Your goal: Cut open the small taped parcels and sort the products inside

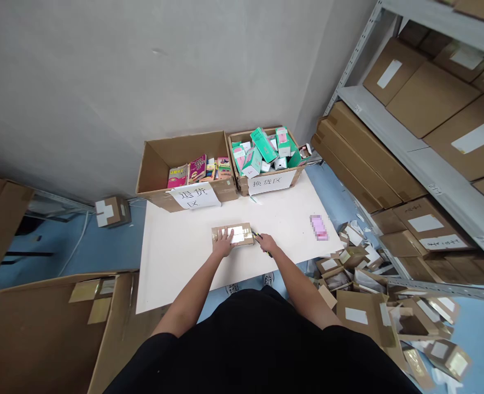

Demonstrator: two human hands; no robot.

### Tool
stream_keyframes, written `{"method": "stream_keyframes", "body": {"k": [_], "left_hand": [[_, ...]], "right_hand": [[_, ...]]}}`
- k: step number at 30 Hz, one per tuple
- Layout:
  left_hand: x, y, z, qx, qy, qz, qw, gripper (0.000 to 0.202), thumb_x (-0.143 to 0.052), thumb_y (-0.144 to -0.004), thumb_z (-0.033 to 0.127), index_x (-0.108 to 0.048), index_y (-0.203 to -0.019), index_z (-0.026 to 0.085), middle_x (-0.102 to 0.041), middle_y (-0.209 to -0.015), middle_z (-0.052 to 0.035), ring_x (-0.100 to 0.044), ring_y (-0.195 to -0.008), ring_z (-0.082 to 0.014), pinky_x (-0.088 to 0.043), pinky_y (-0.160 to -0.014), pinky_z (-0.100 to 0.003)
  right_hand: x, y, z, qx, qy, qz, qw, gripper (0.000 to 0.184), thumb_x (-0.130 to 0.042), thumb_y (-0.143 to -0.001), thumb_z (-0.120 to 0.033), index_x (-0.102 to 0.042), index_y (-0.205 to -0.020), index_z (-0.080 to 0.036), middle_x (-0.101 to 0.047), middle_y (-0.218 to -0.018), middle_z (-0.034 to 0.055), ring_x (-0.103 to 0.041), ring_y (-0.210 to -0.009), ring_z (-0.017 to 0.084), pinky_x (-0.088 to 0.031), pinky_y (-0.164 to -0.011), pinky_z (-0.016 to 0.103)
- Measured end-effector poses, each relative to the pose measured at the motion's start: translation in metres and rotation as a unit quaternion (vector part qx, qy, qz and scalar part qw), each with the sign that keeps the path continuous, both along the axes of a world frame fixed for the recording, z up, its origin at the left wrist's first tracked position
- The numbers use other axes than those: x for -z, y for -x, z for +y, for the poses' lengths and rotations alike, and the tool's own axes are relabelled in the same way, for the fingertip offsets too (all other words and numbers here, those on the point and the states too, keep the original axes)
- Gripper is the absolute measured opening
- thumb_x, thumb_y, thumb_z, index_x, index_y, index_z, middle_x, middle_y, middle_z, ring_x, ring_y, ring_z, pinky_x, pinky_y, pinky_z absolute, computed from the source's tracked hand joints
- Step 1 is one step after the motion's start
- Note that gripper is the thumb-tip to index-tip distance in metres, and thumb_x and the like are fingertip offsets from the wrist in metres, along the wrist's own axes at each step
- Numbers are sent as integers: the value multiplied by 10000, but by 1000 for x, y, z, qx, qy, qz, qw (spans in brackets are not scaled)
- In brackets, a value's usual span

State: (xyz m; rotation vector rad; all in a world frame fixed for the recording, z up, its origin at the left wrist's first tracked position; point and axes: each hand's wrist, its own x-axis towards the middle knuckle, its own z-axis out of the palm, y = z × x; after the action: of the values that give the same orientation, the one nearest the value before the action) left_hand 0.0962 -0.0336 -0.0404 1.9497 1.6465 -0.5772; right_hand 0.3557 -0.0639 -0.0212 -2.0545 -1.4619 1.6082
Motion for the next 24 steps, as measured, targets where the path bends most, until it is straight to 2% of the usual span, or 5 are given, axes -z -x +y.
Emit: {"method": "stream_keyframes", "body": {"k": [4, 7, 13, 19, 24], "left_hand": [[-2, 0, 3, -1, -15, -6, 1000, 773, -410, -1035, 590, -119, -1717, 368, 25, -1803, -5, 0, -1661, -336, -202, -1300, -567], [-11, 3, 10, 10, -39, -22, 999, 772, -489, -1013, 567, -214, -1703, 356, -111, -1804, -43, -121, -1647, -355, -291, -1264, -563], [-36, 31, 18, -12, -79, -39, 996, 656, -416, -1052, 460, -311, -1667, 258, -248, -1766, -118, -191, -1628, -323, -349, -1235, -508], [-44, 52, -14, -43, -47, -22, 998, 565, -405, -1030, 318, -485, -1565, 156, -599, -1479, -222, -563, -1373, -358, -506, -1065, -489], [-50, 45, -40, -9, -11, -86, 996, 396, -456, -1021, 307, -730, -1308, 301, -761, -1253, -63, -704, -1162, -240, -557, -946, -321]], "right_hand": [[8, -12, -18, -8, -1, -7, 1000, 326, -545, -1066, -414, -517, -805, -220, -542, -500, -73, -524, -385, 102, -383, -466, 188], [13, -10, -26, 101, -33, -19, 994, 330, -444, -1095, -434, -520, -852, -224, -554, -540, -69, -566, -431, 104, -420, -491, 181], [24, 43, -23, 185, -11, -52, 981, 414, -572, -995, -625, -553, -1099, -225, -729, -858, 36, -722, -658, 177, -547, -610, 252], [17, 79, 46, 145, -19, -143, 979, 709, -735, -840, -685, -538, -1305, -187, -720, -1258, 174, -716, -1162, 307, -579, -877, 343], [-3, 90, 109, 54, -75, -130, 987, 550, -789, -845, -539, -581, -1230, -206, -756, -1156, 130, -725, -1072, 291, -546, -840, 320]]}}
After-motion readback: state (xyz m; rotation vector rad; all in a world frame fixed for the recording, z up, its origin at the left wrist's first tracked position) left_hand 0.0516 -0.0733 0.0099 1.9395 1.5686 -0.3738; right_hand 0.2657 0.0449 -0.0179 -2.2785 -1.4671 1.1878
